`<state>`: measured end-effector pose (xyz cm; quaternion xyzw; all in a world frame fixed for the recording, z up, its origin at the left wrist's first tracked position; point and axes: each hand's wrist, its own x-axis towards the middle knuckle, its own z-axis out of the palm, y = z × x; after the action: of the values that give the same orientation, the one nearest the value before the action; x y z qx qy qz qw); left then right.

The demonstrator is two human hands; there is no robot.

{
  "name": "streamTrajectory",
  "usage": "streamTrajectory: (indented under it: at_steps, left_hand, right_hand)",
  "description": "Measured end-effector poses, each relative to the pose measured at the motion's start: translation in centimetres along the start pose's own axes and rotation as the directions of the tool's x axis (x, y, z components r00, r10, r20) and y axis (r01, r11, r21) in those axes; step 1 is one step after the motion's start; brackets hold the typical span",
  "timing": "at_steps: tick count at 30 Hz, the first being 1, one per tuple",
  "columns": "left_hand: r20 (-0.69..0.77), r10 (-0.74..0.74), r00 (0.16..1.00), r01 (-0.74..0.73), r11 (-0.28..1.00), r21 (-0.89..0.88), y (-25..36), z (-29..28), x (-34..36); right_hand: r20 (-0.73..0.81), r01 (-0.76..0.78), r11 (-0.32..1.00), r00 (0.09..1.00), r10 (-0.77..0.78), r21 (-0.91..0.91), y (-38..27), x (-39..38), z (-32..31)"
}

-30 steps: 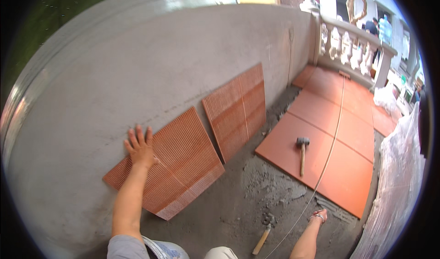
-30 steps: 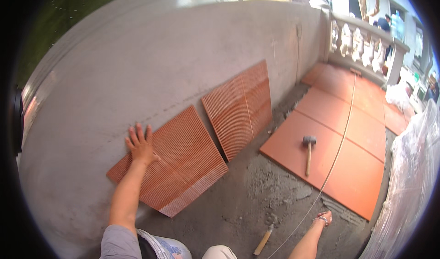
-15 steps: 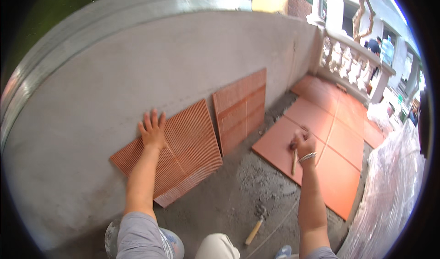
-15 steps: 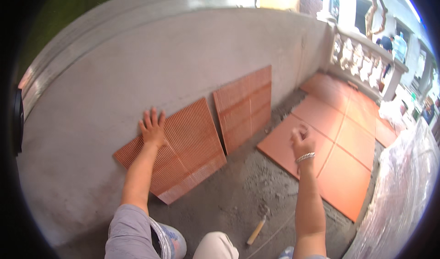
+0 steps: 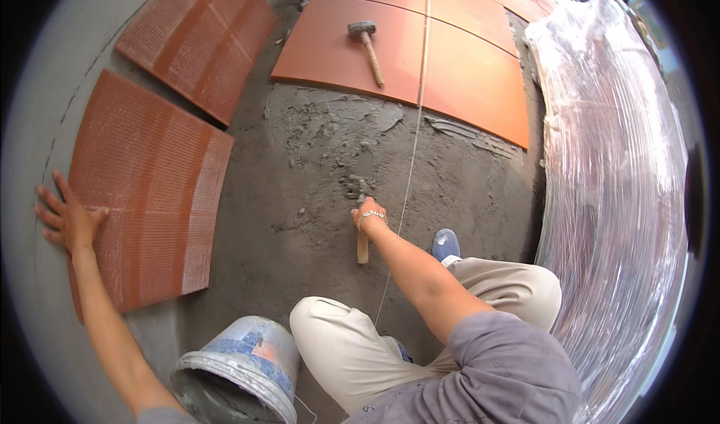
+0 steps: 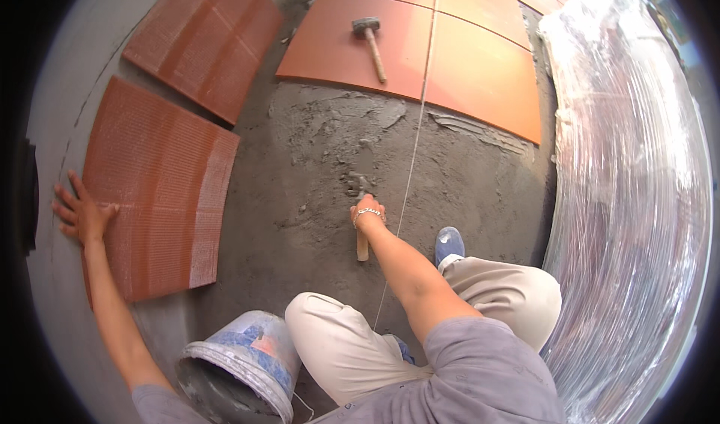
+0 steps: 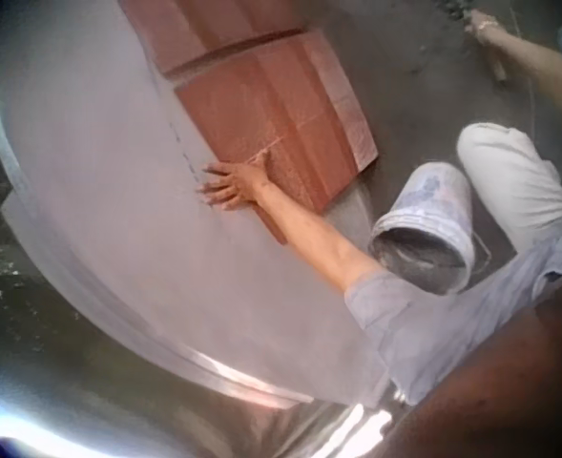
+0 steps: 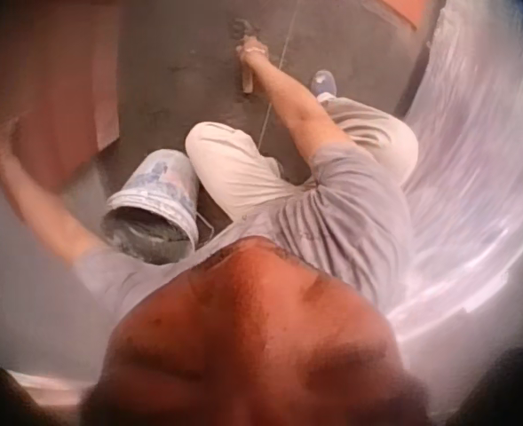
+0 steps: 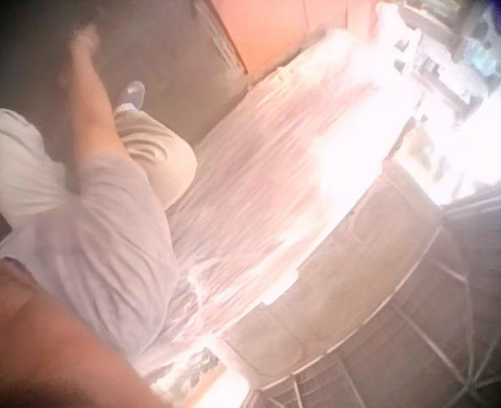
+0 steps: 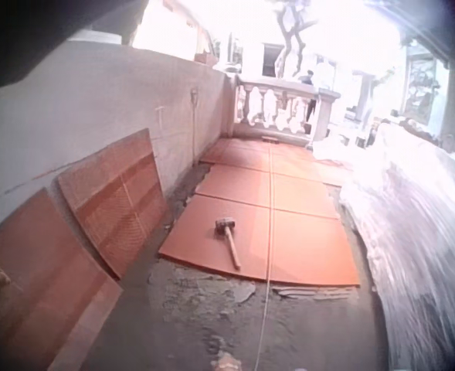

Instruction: The person spreads adhesive on the floor using a notched trowel, then places a terracotta tile onto the adhesive. They use a rubber mallet to tap the tile into place, ensuring it is level and aligned with the surrounding tiles.

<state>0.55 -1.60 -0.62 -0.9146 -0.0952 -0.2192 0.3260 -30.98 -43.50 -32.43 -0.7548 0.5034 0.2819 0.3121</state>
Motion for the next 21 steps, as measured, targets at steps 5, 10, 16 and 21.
streamTrajectory:
  at_steps: [5, 10, 16, 21]
  left_hand:
    - [0.012, 0.012, 1.000, -0.012, 1.000, -0.004, 0.0, 0.4, 0.3]
    - [-0.044, 0.035, 0.998, -0.038, 0.997, -0.061, -0.1, 0.1, 0.1]
    - [0.031, 0.020, 0.999, -0.019, 0.999, -0.034, 0.2, -0.6, -0.2]
    - [0.100, 0.002, 0.995, 0.005, 0.998, -0.061, 0.6, -2.0, -0.4]
  right_hand:
    - [-0.047, 0.209, 0.962, 0.978, -0.204, 0.176, 0.5, -2.7, -1.9]
    - [-0.498, 0.601, 0.764, 0.749, -0.437, 0.234, 0.0, -7.5, -3.0]
    - [-0.117, 0.361, 0.932, 0.928, -0.355, 0.039, 2.5, -6.5, -0.9]
    - [-0.007, 0.272, 0.962, 0.962, -0.272, -0.038, 6.0, -6.2, 1.7]
